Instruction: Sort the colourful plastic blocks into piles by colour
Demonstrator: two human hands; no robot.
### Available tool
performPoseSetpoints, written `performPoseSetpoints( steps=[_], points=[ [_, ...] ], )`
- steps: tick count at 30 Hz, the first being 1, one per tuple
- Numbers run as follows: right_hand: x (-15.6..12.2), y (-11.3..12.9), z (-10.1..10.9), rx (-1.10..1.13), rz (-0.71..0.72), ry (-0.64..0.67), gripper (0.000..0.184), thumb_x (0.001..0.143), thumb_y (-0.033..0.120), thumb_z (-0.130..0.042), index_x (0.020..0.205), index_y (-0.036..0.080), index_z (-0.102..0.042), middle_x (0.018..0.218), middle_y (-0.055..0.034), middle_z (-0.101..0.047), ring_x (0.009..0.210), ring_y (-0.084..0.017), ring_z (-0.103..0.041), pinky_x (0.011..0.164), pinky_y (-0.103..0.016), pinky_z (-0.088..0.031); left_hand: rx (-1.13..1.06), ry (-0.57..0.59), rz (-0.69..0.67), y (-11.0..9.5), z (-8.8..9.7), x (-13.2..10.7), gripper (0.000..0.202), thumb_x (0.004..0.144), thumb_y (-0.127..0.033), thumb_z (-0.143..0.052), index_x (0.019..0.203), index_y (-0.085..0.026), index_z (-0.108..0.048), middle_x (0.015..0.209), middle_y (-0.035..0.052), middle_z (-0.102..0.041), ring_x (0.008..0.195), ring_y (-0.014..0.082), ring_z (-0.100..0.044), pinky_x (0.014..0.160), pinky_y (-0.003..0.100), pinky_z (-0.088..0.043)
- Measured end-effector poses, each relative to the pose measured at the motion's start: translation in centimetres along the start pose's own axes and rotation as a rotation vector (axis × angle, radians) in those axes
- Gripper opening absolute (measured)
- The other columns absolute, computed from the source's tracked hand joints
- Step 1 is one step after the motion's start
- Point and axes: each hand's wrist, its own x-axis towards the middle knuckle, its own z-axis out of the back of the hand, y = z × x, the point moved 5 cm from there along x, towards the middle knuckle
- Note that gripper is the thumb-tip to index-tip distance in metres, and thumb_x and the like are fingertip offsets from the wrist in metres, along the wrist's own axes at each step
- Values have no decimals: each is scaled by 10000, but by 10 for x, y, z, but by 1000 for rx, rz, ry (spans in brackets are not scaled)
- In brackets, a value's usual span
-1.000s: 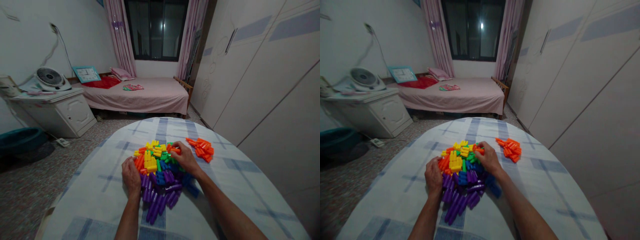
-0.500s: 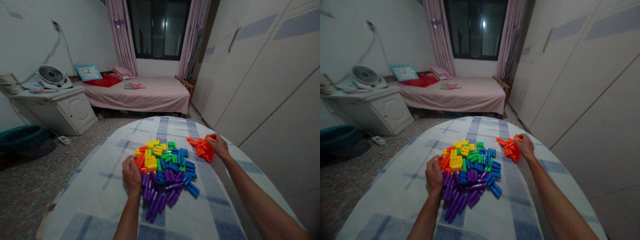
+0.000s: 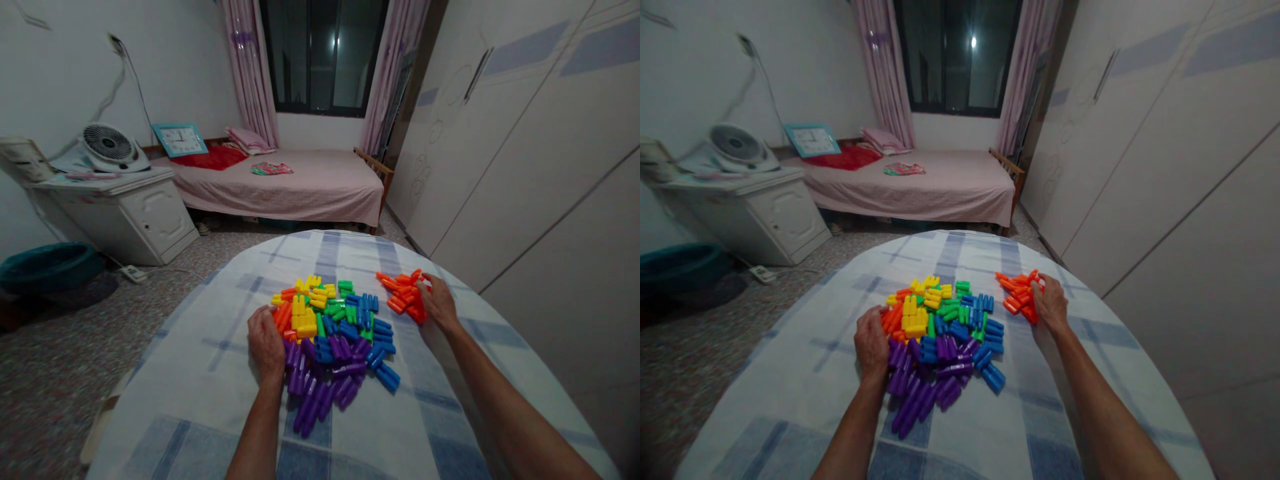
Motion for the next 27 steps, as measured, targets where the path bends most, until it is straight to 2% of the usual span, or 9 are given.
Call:
performPoseSetpoints(
  steps=[7,9,12,16,20,23,27],
  points=[
    [-9,16,10,-60,-18,-36,458,831,401,-398,1204,170,-529,1225,-151,-534,1116,-297,-488,892,-481,-403,7,5,22,0,0,0,375,851,-384,-315,878,-181,-630,1038,94,-592,1049,213,-534,1008,352,-359],
    [-12,28,16,-45,8,-67,465,820,399,-406,1201,161,-526,1233,-159,-519,1121,-312,-475,898,-504,-395,0,11,31,0,-1,0,374,850,-388,-323,883,-180,-633,1044,95,-589,1052,212,-533,1006,348,-361],
    [-24,65,18,119,174,-13,448,809,389,-442,1165,137,-540,1172,-156,-542,1076,-274,-507,926,-452,-402,-13,11,46,2,-1,0,371,850,-386,-333,884,-176,-636,1053,96,-589,1051,211,-536,1003,343,-364],
    [-65,137,4,361,398,304,404,827,365,-493,1193,194,-516,1143,-97,-557,988,-206,-566,890,-392,-447,-11,8,49,1,0,0,362,852,-385,-335,882,-179,-632,1060,91,-591,1050,205,-539,1008,333,-362],
    [-111,196,-10,415,592,477,463,799,317,-581,1243,221,-486,1233,-80,-524,1153,-210,-484,975,-401,-390,-6,31,54,-2,0,-1,370,858,-381,-312,882,-188,-626,1033,83,-607,1030,206,-551,987,341,-382],
    [-131,222,-20,379,689,531,593,759,345,-653,1302,230,-446,1303,-89,-489,1209,-228,-437,1007,-410,-352,-4,59,72,-4,-1,-1,376,858,-373,-299,893,-188,-625,1014,82,-619,1006,211,-562,953,353,-406],
    [-140,243,-29,280,738,521,697,711,387,-693,1333,220,-426,1317,-107,-481,1207,-264,-431,991,-431,-352,26,78,58,-6,-2,-1,377,856,-355,-286,889,-189,-623,982,78,-624,978,202,-574,923,336,-420]
  ],
)
